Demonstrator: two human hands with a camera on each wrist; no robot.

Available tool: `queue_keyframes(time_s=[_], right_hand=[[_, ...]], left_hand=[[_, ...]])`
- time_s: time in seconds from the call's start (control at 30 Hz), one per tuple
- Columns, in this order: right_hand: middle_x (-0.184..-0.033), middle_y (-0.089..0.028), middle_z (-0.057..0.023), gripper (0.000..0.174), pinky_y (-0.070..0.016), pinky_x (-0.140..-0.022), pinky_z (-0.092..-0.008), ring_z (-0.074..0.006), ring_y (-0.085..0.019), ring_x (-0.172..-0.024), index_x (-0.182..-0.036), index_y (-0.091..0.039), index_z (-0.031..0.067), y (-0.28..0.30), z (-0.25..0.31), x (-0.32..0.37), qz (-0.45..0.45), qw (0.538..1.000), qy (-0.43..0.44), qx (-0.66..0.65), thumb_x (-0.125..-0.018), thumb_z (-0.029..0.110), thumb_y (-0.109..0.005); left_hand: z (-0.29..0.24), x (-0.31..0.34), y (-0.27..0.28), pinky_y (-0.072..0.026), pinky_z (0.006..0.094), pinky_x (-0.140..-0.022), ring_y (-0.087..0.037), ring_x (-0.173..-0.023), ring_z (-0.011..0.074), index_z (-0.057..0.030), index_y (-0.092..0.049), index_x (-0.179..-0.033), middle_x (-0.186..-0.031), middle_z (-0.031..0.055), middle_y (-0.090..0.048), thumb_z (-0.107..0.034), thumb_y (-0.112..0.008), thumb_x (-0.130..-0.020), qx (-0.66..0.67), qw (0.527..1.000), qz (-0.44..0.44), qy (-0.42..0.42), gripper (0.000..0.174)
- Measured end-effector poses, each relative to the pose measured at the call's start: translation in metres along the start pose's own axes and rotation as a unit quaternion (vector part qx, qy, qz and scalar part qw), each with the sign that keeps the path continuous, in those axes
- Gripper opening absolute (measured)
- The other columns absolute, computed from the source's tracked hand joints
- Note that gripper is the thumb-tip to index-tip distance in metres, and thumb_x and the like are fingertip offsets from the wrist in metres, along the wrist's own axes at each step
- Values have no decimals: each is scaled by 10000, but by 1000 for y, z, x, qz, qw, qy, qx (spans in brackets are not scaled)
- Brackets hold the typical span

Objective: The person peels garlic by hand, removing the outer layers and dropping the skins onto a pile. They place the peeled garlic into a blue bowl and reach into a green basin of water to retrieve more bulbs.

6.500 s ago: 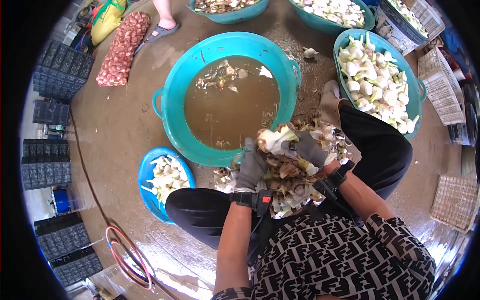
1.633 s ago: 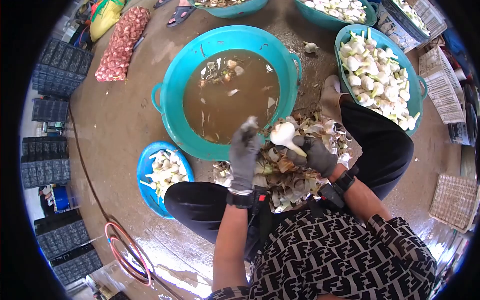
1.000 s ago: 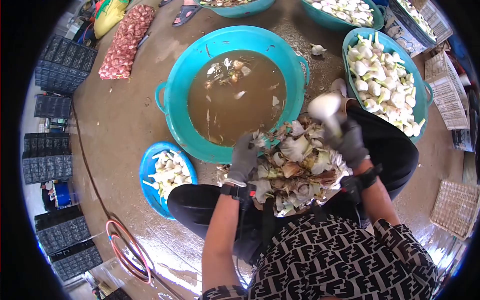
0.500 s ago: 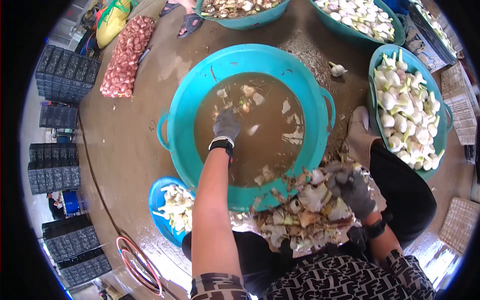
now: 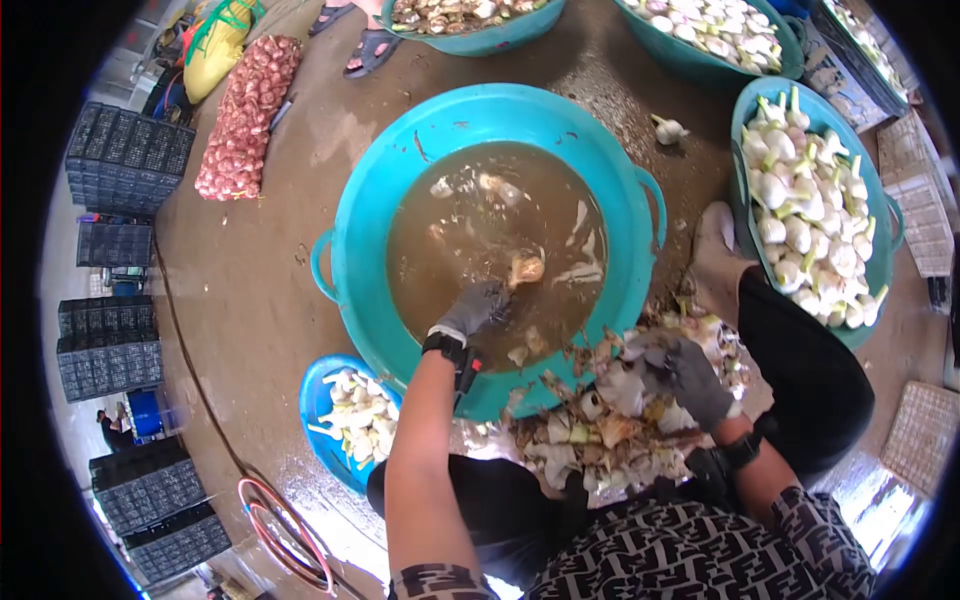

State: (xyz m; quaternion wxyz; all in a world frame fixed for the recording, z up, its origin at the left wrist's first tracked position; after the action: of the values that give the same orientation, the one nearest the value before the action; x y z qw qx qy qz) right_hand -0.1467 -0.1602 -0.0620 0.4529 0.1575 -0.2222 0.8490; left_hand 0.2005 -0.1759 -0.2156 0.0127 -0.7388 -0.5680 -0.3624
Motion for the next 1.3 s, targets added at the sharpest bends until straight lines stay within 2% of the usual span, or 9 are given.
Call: queue_keyframes(time_s=[0.13,0.2,0.3,0.37,0.5,0.7,0.93,1.23,1.3], right_hand=[[-994,-595,-108,304,-478,-735,-274,-165,-585,-871,-1174,-502,32,5,-30,-4,54,876,304,370,-926,182,-411],[-1113,-553,-107,351,-453,-836,-263,-152,-551,-991,-1246,-449,42,-20,-24,3,145,979,43,-135,-935,196,-398],[-1165,-527,-106,392,-449,-867,-271,-158,-552,-1007,-1275,-406,26,-41,-8,12,198,941,8,-274,-930,210,-429],[-1115,-543,-90,426,-475,-799,-266,-150,-576,-933,-1280,-390,30,-45,8,24,148,969,193,-44,-892,177,-489],[-1071,-555,-59,440,-498,-708,-237,-114,-584,-847,-1276,-408,41,-43,-1,30,63,991,75,-94,-867,146,-532],[-996,-594,-43,437,-483,-730,-238,-100,-569,-843,-1242,-464,48,-44,-5,36,50,985,148,70,-823,106,-577],[-1015,-618,-131,450,-445,-801,-303,-204,-595,-895,-1184,-528,85,-39,-12,41,-1,904,135,406,-752,144,-640],[-913,-631,-134,460,-462,-753,-382,-304,-604,-842,-1164,-550,181,-30,-44,33,-33,893,202,401,-720,242,-658],[-875,-638,-110,450,-469,-721,-338,-236,-613,-826,-1169,-550,156,-27,-38,36,3,926,116,359,-737,224,-652]], left_hand=[[-65,81,-45,-457,260,-797,-569,-877,117,16,-570,-1084,-948,55,-624,-232,-620,-838,249,964,89,-9,353],[-87,104,-67,-452,258,-802,-567,-882,116,17,-565,-1086,-953,51,-619,-219,-621,-838,265,960,88,-23,347],[-117,130,-89,-444,266,-795,-573,-854,120,-4,-568,-1071,-939,66,-626,-198,-611,-841,178,979,19,-99,305],[-129,143,-100,-447,286,-788,-594,-844,157,-42,-575,-1074,-933,74,-639,-182,-603,-838,18,978,-111,-175,276],[-161,174,-102,-464,322,-690,-597,-739,230,-53,-593,-1013,-794,81,-632,-235,-596,-836,51,971,-228,-43,254],[-179,190,-128,-462,386,-684,-603,-764,334,-32,-603,-891,-773,170,-623,-347,-582,-812,-123,950,-282,-54,326],[-174,192,-142,-457,413,-705,-600,-785,338,-61,-622,-853,-788,165,-624,-355,-499,-817,-176,974,-145,1,320],[-157,177,-163,-476,418,-697,-615,-761,322,-82,-645,-770,-786,153,-637,-336,-483,-794,-185,963,-188,54,302],[-154,177,-161,-477,412,-680,-616,-747,317,-92,-647,-736,-765,144,-637,-334,-492,-784,-130,974,-172,67,291]])
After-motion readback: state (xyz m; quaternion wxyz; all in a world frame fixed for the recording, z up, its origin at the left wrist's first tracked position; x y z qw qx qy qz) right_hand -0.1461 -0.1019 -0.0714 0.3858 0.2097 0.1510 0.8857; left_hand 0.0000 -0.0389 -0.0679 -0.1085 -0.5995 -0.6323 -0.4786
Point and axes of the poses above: each hand's wrist, its own x-axis away from the middle knuckle, its own y-axis out of the back of the hand, z = x × y, the point moved 3 cm from there along -x, towards the middle knuckle
